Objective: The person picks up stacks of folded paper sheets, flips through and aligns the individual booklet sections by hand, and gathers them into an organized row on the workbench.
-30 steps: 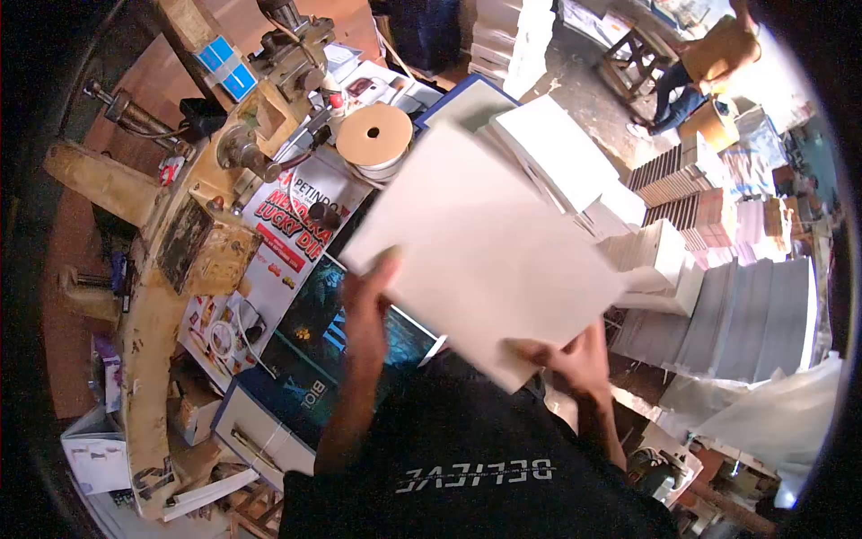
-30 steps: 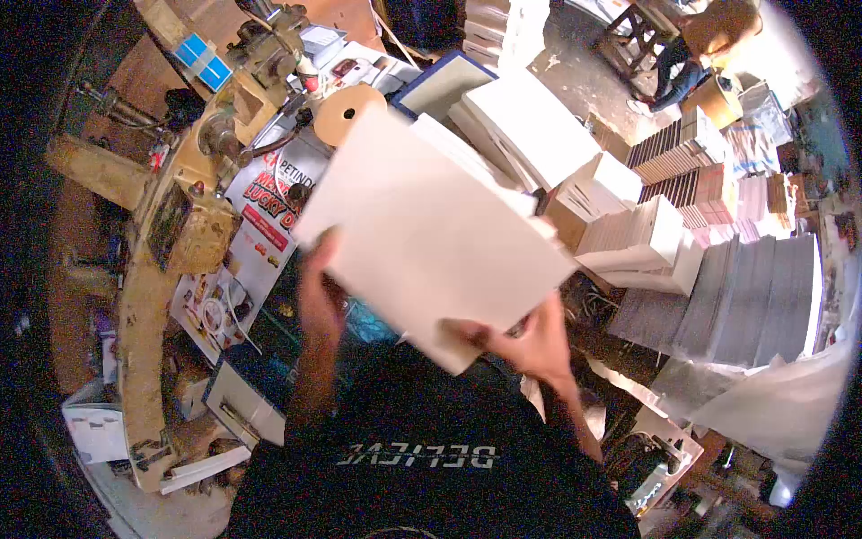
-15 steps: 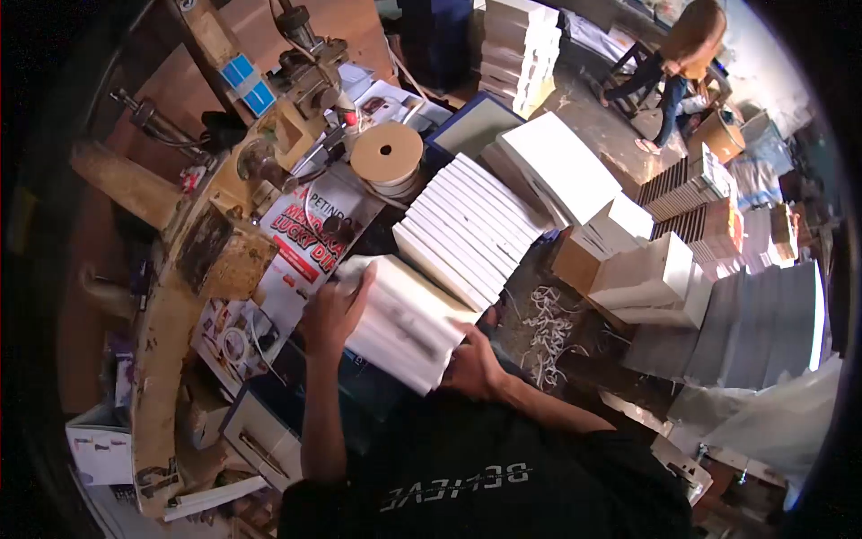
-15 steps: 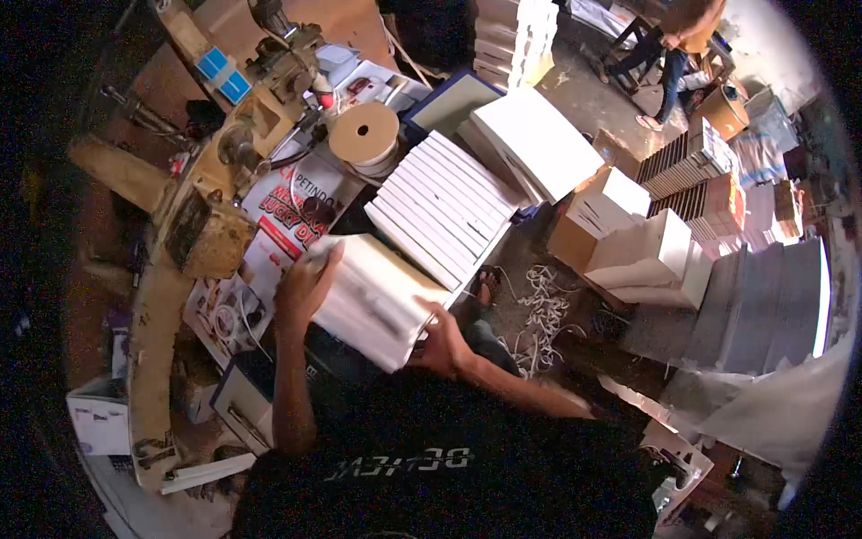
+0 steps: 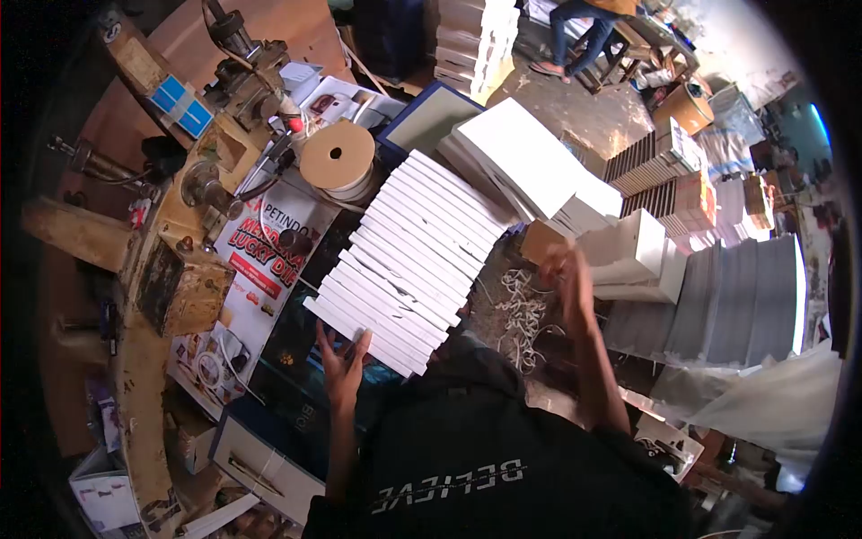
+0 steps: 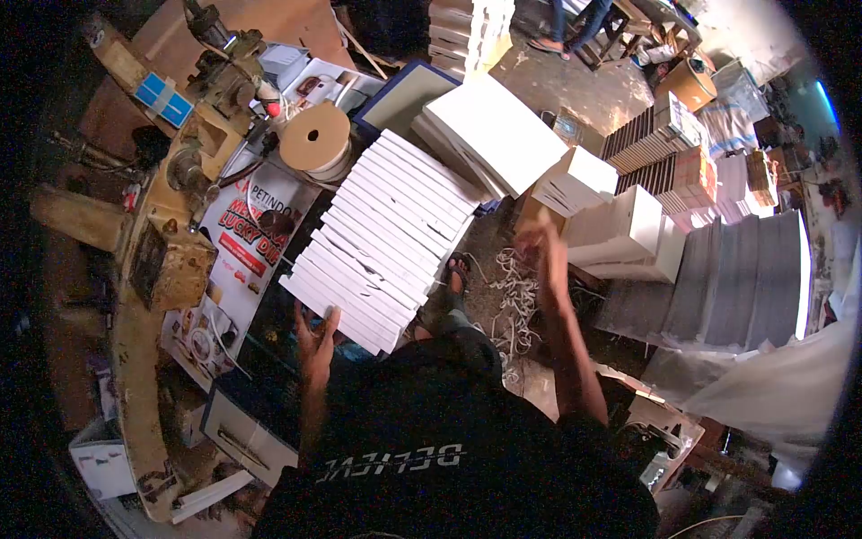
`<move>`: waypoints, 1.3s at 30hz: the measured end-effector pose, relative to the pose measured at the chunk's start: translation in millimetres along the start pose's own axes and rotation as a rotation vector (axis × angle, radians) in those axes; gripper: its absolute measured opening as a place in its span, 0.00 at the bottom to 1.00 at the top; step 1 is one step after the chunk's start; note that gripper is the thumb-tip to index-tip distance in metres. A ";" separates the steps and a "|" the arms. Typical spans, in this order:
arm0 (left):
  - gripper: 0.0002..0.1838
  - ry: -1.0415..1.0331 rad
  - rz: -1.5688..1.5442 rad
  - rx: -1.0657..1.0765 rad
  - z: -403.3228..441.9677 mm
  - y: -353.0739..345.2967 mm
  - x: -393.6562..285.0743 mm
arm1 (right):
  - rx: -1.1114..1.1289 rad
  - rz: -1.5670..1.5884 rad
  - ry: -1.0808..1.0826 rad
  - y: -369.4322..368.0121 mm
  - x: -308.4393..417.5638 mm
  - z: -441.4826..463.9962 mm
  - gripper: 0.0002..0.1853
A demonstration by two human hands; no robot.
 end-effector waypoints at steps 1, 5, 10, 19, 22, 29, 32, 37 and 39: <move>0.57 0.037 0.034 0.025 4.0 -2.5 0.1 | -0.126 0.031 -0.083 7.6 3.3 33.4 0.43; 0.58 -0.407 0.417 -0.014 22.6 18.3 -3.4 | -0.189 0.360 -0.301 -13.3 26.8 102.1 0.49; 0.59 -0.108 0.295 -0.129 13.3 36.6 -1.5 | -0.102 0.029 -0.149 -40.6 40.0 126.6 0.35; 0.43 0.139 0.010 0.029 -21.3 5.8 -10.6 | 0.037 0.098 0.158 -22.2 17.9 169.6 0.20; 0.39 0.068 0.010 -0.025 -27.9 -3.5 -22.6 | 0.055 0.159 0.084 -42.5 56.5 150.5 0.23; 0.30 -0.049 -0.052 0.029 -20.3 -6.6 -25.6 | 0.021 0.164 0.213 -38.1 46.4 177.3 0.27; 0.27 -0.003 -0.041 -0.033 -16.0 2.3 -22.6 | -0.004 0.208 0.390 -44.3 66.7 147.1 0.27; 0.30 0.028 -0.355 0.195 -8.3 21.5 10.9 | 0.016 -0.279 0.722 -63.8 113.2 23.0 0.28; 0.34 0.093 -0.422 0.216 -16.3 21.8 1.9 | 0.078 -0.331 0.743 -73.9 112.3 -19.3 0.31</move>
Point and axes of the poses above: each hand's wrist, its own z-axis towards the middle knuckle, its own y-axis out of the back of the hand, x = y × z, the point moved 1 cm from there along z, towards the middle knuckle, and after that the axes turned 12 degrees about y, right-handed, at the moved point
